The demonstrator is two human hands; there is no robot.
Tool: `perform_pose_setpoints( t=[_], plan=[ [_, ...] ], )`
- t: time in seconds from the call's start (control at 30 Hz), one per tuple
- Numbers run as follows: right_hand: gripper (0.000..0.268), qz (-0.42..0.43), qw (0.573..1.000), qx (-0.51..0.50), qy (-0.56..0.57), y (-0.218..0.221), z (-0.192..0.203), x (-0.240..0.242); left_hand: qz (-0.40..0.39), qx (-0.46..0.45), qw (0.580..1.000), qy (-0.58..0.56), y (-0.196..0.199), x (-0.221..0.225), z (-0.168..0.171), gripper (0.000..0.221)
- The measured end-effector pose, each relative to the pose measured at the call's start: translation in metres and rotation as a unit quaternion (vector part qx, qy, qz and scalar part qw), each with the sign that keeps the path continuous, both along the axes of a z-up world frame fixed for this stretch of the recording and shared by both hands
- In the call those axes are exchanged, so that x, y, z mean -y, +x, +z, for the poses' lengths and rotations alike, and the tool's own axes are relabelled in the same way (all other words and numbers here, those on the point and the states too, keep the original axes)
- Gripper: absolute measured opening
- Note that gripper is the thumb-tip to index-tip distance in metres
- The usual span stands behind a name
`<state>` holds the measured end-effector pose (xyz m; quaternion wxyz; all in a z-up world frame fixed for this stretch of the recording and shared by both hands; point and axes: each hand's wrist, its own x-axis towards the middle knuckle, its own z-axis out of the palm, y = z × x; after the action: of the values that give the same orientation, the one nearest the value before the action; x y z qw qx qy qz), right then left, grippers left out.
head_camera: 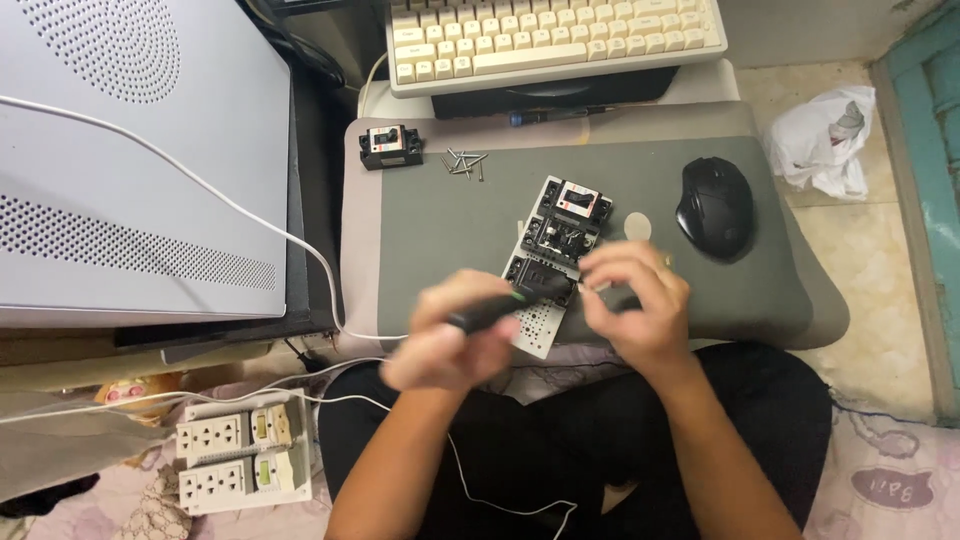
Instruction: Disassembling an electronic component by removing screws with a screwdriver and detaching internal parts by hand.
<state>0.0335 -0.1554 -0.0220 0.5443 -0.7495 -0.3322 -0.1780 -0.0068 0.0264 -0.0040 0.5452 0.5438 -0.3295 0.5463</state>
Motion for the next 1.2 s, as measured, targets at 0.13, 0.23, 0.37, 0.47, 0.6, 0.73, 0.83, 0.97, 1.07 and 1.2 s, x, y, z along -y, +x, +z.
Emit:
perform_pose_setpoints(
  t=[0.13, 0.23, 0.37, 0.47, 0.6, 0.73, 0.83, 0.97, 1.07, 1.2],
  plan=[
    [0.007, -0.005, 0.994, 0.082, -0.075, 0.022, 0.026, -0.022, 0.145, -0.034, 0.989, 0.021, 0.008, -0.029, 0.001, 0.043],
    [0.006, -0.005, 0.981, 0.110, -0.160, 0.043, 0.035, -0.045, 0.256, -0.058, 0.964, 0.034, 0.013, -0.041, 0.004, 0.041],
    [0.011, 0.000, 0.937, 0.112, -0.331, 0.073, 0.032, -0.088, 0.284, -0.091, 0.954, 0.042, 0.015, -0.053, 0.003, 0.040],
    [0.013, 0.000, 0.905, 0.114, -0.409, 0.102, 0.000, -0.115, 0.311, -0.124, 0.941, 0.046, 0.014, -0.056, 0.001, 0.038],
    [0.012, -0.006, 0.891, 0.101, -0.442, 0.117, -0.009, -0.133, 0.314, -0.155, 0.936, 0.033, 0.014, -0.058, 0.000, 0.037],
    [0.019, -0.010, 0.906, 0.115, -0.407, 0.114, -0.006, -0.124, 0.290, -0.205, 0.935, 0.015, 0.006, -0.056, -0.004, 0.040],
    [0.022, -0.023, 0.938, 0.106, -0.330, 0.088, 0.019, -0.102, 0.296, -0.261, 0.919, 0.015, 0.002, -0.057, -0.004, 0.043],
    [0.018, -0.052, 0.936, 0.012, -0.348, 0.028, 0.045, -0.062, 0.373, -0.246, 0.894, 0.033, 0.012, -0.057, 0.002, 0.027],
    [0.030, -0.072, 0.928, 0.012, -0.365, -0.012, 0.028, -0.047, 0.372, -0.253, 0.893, 0.030, 0.009, -0.057, 0.004, 0.026],
    [0.047, -0.087, 0.916, 0.036, -0.390, -0.032, 0.016, -0.043, 0.377, -0.243, 0.894, 0.021, 0.005, -0.057, 0.000, 0.028]
  ],
)
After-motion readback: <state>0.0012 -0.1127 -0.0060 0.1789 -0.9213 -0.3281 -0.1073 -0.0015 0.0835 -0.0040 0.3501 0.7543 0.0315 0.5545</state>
